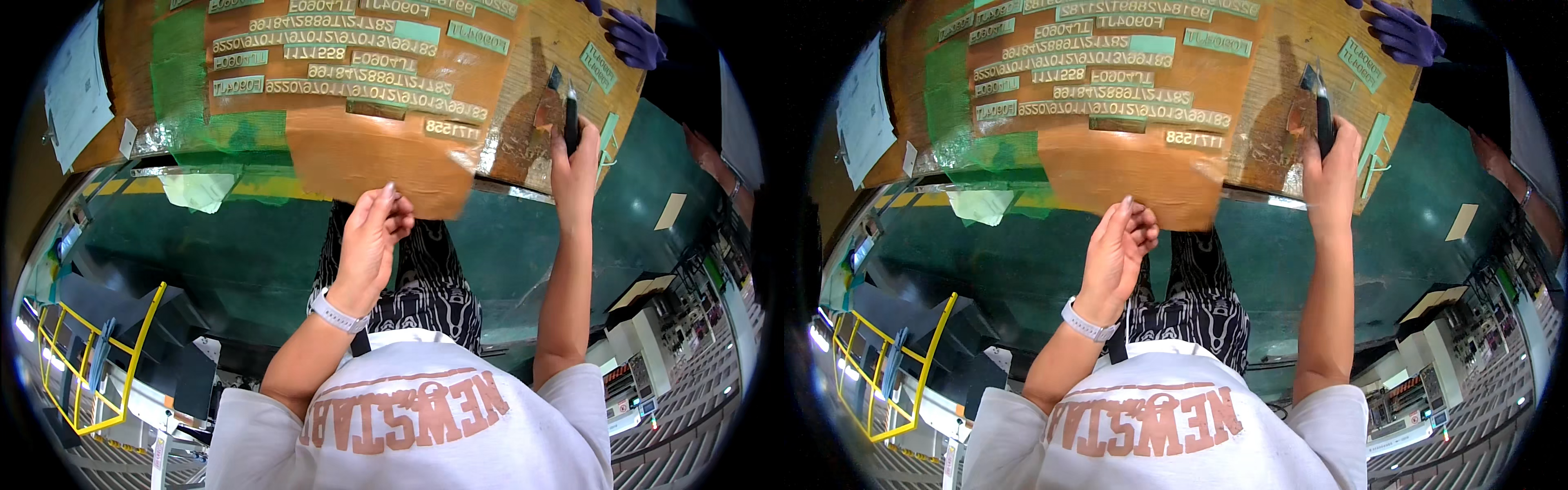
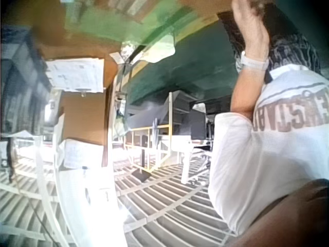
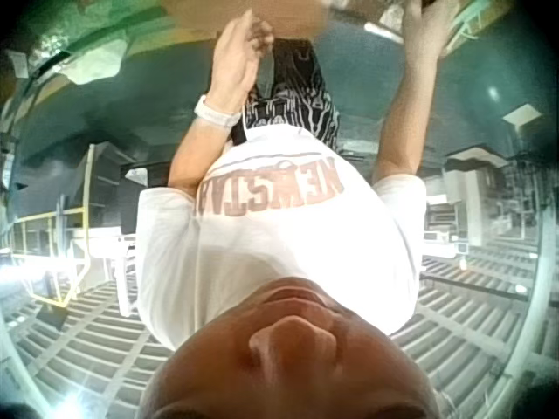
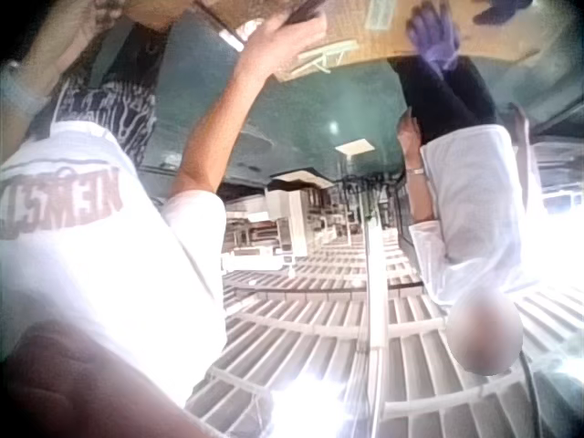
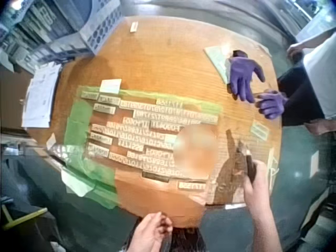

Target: The person uses a utility knife to cut adhesive tape and prepares a series of printing plate strips on a table, before walking to a large industrial roller and adhering one of the strips to the machine surface.

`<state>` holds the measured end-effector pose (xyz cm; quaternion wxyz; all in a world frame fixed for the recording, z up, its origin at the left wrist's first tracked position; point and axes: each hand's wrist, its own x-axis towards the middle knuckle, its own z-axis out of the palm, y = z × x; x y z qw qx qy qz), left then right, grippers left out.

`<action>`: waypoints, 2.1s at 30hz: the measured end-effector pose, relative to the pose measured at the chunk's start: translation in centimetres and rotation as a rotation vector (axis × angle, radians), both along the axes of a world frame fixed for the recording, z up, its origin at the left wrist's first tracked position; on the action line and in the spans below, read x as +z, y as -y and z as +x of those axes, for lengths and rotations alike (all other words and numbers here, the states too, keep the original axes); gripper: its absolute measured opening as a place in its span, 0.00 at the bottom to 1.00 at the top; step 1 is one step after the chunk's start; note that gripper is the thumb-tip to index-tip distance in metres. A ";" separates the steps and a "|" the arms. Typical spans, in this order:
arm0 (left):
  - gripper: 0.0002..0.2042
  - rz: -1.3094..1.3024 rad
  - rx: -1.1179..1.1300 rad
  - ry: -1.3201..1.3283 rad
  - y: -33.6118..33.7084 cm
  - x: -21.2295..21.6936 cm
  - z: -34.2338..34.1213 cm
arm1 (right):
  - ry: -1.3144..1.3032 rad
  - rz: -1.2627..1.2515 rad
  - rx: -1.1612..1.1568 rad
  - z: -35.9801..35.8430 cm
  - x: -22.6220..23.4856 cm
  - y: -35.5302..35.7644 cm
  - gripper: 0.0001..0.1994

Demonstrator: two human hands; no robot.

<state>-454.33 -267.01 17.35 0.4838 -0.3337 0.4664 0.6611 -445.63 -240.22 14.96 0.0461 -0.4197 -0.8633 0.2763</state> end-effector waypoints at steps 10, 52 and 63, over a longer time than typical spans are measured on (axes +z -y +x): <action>0.13 0.004 0.079 -0.068 4.9 -0.6 2.8 | -0.144 -0.242 -0.042 -2.3 3.4 9.2 0.29; 0.21 0.098 0.334 -0.132 -3.1 -0.5 0.1 | 0.000 -0.369 0.328 -5.3 5.1 12.0 0.07; 0.18 0.066 0.302 -0.324 -3.8 -0.7 0.8 | -0.041 -0.263 0.332 -5.5 5.0 12.5 0.08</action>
